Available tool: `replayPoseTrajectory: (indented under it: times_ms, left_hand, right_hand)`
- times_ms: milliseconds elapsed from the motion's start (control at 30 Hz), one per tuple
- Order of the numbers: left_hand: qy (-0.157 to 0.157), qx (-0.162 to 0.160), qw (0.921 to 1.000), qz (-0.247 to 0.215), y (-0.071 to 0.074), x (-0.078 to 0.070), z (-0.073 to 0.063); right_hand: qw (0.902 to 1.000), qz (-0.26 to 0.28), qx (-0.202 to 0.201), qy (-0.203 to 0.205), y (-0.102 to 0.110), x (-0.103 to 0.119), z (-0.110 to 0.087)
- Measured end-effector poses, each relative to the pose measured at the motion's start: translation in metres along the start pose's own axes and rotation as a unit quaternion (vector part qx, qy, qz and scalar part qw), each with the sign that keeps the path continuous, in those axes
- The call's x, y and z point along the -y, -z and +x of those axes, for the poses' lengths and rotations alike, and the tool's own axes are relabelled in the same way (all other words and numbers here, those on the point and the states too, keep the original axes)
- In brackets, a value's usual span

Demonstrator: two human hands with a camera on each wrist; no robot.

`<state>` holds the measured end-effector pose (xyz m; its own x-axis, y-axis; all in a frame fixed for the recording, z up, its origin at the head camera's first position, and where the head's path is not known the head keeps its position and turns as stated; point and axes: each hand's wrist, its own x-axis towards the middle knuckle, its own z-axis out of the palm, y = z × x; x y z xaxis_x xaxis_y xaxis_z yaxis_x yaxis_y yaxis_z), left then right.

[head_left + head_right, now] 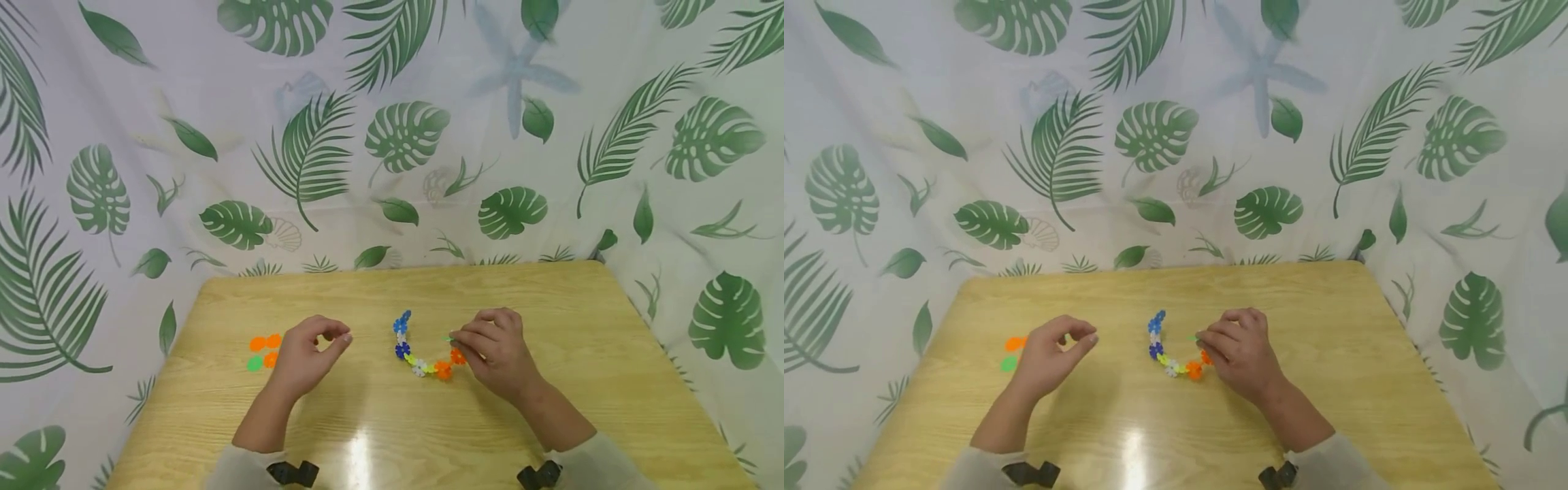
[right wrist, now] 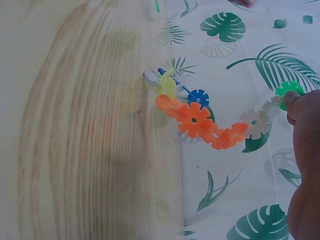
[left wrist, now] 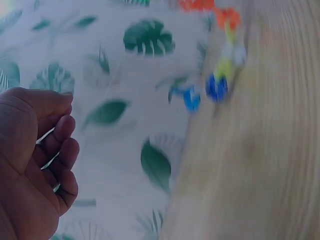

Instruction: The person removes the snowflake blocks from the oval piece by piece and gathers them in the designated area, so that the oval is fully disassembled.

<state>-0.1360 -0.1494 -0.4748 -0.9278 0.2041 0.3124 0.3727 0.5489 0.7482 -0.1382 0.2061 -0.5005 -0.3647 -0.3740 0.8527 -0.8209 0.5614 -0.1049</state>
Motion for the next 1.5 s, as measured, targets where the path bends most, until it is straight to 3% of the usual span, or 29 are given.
replayPoseTrajectory:
  times_ms: [100, 200, 400, 567, 767, 967, 1167, 1267, 1400, 1500]
  left_hand:
    - [-0.043, 0.024, 0.9988, -0.004, -0.021, -0.023, 0.012]
    - [-0.077, 0.045, 0.996, -0.003, -0.042, -0.037, 0.023]
    - [-0.129, 0.077, 0.9886, 0.008, -0.076, -0.048, 0.032]
    - [-0.147, 0.095, 0.9834, 0.046, -0.091, -0.055, 0.035]
    - [-0.146, 0.106, 0.9821, 0.055, -0.096, -0.06, 0.034]
    - [-0.159, 0.087, 0.9817, 0.058, -0.097, -0.06, 0.032]
    - [-0.163, 0.066, 0.9817, 0.071, -0.097, -0.059, 0.031]
    - [-0.164, 0.058, 0.9822, 0.07, -0.096, -0.058, 0.031]
    - [-0.159, 0.055, 0.9837, 0.064, -0.095, -0.058, 0.03]
    - [-0.156, 0.054, 0.9848, 0.055, -0.095, -0.057, 0.03]
  right_hand:
    - [1.0, -0.002, 0.0, 0.001, -0.001, 0.001, 0.0]
    - [1.0, -0.003, -0.002, 0.002, -0.002, 0.001, 0.0]
    - [0.9997, -0.006, -0.005, 0.022, -0.004, 0.002, -0.001]
    - [0.9998, -0.003, -0.003, 0.021, -0.003, 0.005, 0.0]
    - [0.9997, 0.0, -0.002, 0.026, -0.003, 0.006, 0.002]
    - [0.9992, -0.011, -0.006, 0.039, -0.004, 0.008, 0.004]
    - [1.0, -0.001, 0.002, 0.008, -0.003, 0.008, 0.0]
    - [0.999, 0.007, 0.032, -0.031, -0.002, 0.006, -0.005]
    - [0.9903, 0.011, 0.107, -0.088, -0.004, 0.006, -0.011]
    - [0.9869, 0.013, 0.124, -0.103, -0.008, 0.008, -0.013]
